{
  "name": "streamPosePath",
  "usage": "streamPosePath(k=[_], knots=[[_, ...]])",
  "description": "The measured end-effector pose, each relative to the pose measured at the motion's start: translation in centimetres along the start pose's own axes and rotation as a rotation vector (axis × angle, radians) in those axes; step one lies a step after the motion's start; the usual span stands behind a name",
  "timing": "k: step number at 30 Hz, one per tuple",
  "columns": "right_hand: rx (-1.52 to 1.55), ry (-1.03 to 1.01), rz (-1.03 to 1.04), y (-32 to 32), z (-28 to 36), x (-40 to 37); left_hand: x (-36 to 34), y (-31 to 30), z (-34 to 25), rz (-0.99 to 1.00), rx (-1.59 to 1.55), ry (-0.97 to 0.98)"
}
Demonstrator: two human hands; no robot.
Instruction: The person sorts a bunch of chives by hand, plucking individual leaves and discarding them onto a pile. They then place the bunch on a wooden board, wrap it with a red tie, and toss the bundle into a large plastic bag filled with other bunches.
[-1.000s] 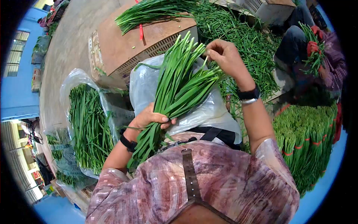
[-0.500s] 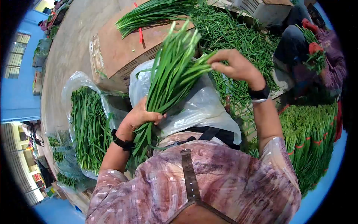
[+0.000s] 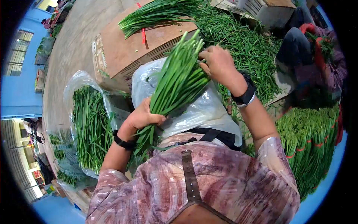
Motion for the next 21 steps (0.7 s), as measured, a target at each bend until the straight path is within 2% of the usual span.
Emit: streamPosePath(k=[1,2,3,5,6,7,9,10,11,12,14,15,16,19,21], knots=[[0.072,0.005,-0.031,0.2,-0.1,0.0,-0.1,0.2,-0.3,-0.016,0.064,0.034],[0.278,0.161,0.128,0.5,-0.4,-0.1,-0.3,0.5,-0.9,-0.032,0.127,0.068],[0.502,0.221,0.097,0.1,-0.5,-0.3,-0.5,0.9,-1.8,-0.049,0.190,0.104],[0.951,0.329,0.033,-1.1,-0.8,-0.5,-0.7,0.7,-3.2,-0.113,0.536,0.286],[0.947,0.306,0.046,-1.7,-0.7,-0.3,-0.9,0.8,-3.9,-0.175,0.652,0.367],[1.323,0.265,-0.070,-3.2,-0.8,-1.2,-1.0,1.2,-4.7,-0.239,0.767,0.449],[1.733,0.128,-0.194,-5.0,0.0,-1.7,-1.2,1.4,-6.0,-0.361,1.021,0.507],[1.769,0.100,-0.177,-4.3,-1.1,-2.4,-0.9,1.3,-5.7,-0.445,1.119,0.499],[1.820,0.189,-0.124,-3.8,-1.1,-2.4,-0.6,1.2,-5.3,-0.530,1.215,0.485],[1.802,0.346,-0.078,-1.3,-2.5,-3.3,0.0,1.2,-4.7,-0.584,1.298,0.392],[1.666,0.613,0.020,2.3,-3.5,-5.2,0.8,0.6,-2.9,-0.601,1.341,0.328],[1.639,0.661,0.101,2.7,-3.4,-5.9,0.7,0.5,-2.0,-0.605,1.356,0.281],[1.698,0.678,0.117,3.5,-3.6,-6.8,0.7,0.4,-1.6,-0.617,1.388,0.330],[1.804,0.689,0.150,5.0,-4.0,-8.1,0.8,0.3,-1.6,-0.635,1.380,0.214],[1.836,0.659,0.122,4.9,-3.5,-8.5,0.8,-0.1,-1.6,-0.665,1.397,0.248]])
Point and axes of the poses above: each hand's wrist, its own x-axis towards the middle knuckle, its own y-axis out of the palm, z = x × y, the point moved 2 cm from there along x, towards the middle knuckle, and after that the axes turned 4 degrees about -x, right-handed, at the moved point
